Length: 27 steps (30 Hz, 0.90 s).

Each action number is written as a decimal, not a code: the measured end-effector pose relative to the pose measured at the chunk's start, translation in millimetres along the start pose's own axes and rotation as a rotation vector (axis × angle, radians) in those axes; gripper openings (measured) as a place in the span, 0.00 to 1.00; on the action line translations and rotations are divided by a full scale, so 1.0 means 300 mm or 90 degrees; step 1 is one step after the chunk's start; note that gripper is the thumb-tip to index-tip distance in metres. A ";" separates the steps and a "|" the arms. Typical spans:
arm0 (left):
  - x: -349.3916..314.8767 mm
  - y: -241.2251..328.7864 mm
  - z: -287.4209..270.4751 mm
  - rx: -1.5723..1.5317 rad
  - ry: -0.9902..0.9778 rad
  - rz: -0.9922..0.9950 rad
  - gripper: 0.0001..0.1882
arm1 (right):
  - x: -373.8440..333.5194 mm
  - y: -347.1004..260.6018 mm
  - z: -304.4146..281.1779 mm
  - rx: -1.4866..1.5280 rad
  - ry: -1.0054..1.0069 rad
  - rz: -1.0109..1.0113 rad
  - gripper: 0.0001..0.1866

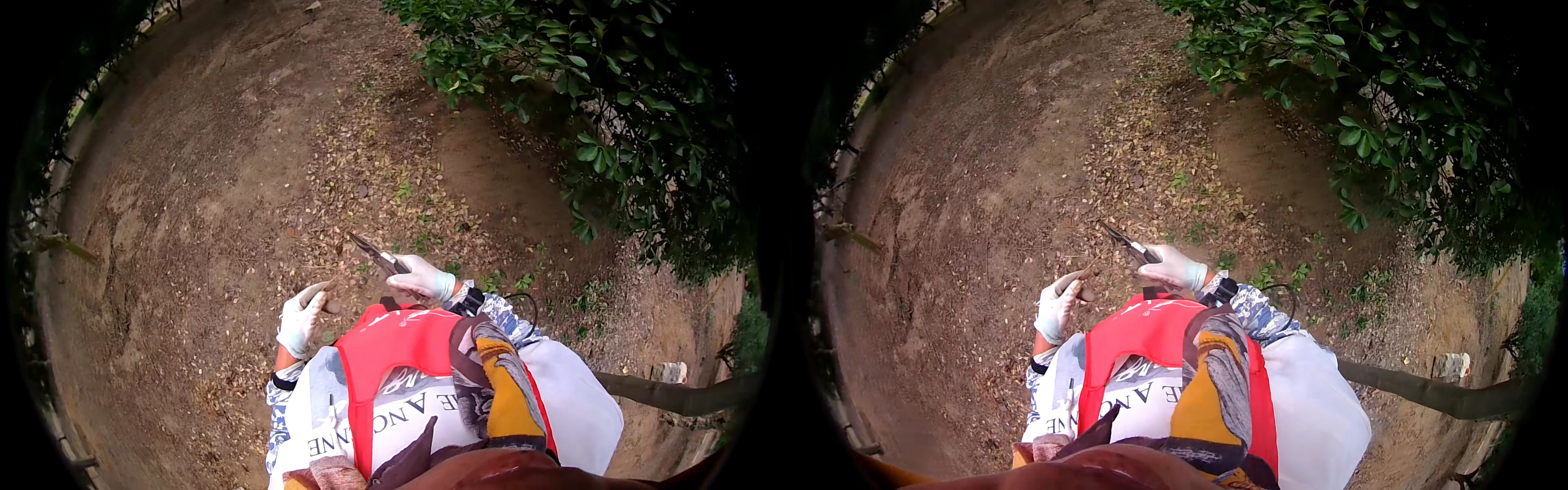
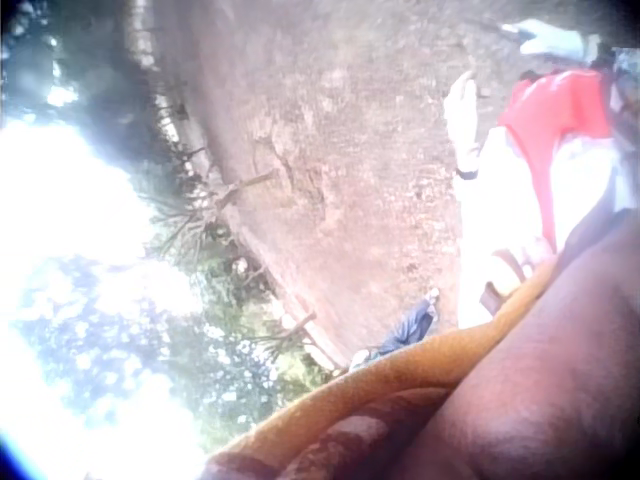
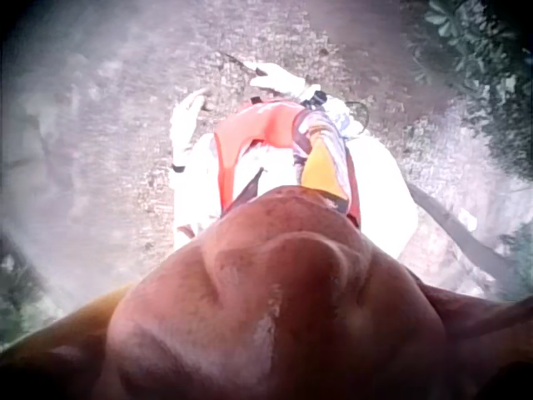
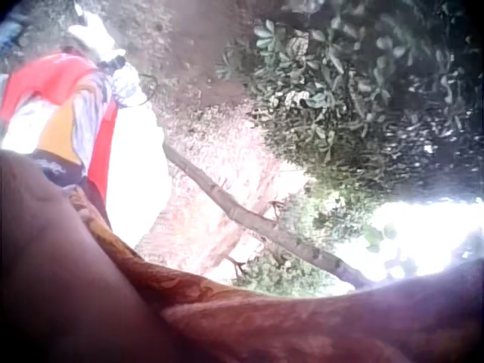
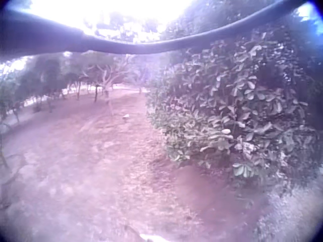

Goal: The person uses pruning shears to trim branches and leaves from a dense green bush. They repeatedly reach into the foliage, cut small stems, and drop the clippings to the ground while moving along the row of plants.

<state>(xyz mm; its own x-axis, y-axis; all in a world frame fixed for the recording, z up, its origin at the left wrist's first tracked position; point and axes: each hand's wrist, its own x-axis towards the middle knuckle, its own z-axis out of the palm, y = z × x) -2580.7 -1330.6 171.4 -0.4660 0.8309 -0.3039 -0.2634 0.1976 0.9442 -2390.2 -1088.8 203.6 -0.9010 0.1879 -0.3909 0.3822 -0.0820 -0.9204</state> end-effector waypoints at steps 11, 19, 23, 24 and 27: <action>0.450 0.152 -0.100 0.019 -0.061 0.001 0.21 | 0.202 -0.243 -0.309 0.039 0.141 -0.065 0.19; 0.832 0.273 -0.247 0.034 -0.111 0.087 0.23 | 0.355 -0.387 -0.434 0.163 0.300 -0.198 0.26; 0.977 0.292 -0.308 0.063 -0.113 0.087 0.22 | 0.419 -0.501 -0.507 0.223 0.349 -0.282 0.30; 1.003 0.300 -0.320 0.079 -0.106 0.093 0.22 | 0.433 -0.537 -0.521 0.247 0.361 -0.301 0.30; 1.070 0.315 -0.351 0.035 -0.114 0.082 0.22 | 0.487 -0.628 -0.607 0.346 0.308 -0.337 0.31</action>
<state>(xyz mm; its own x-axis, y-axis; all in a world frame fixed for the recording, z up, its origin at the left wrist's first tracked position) -2844.2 -1100.1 149.9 -0.3343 0.9291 -0.1580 -0.1625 0.1083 0.9808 -2556.6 -867.7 319.5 -0.6996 0.7145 0.0123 -0.3181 -0.2959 -0.9007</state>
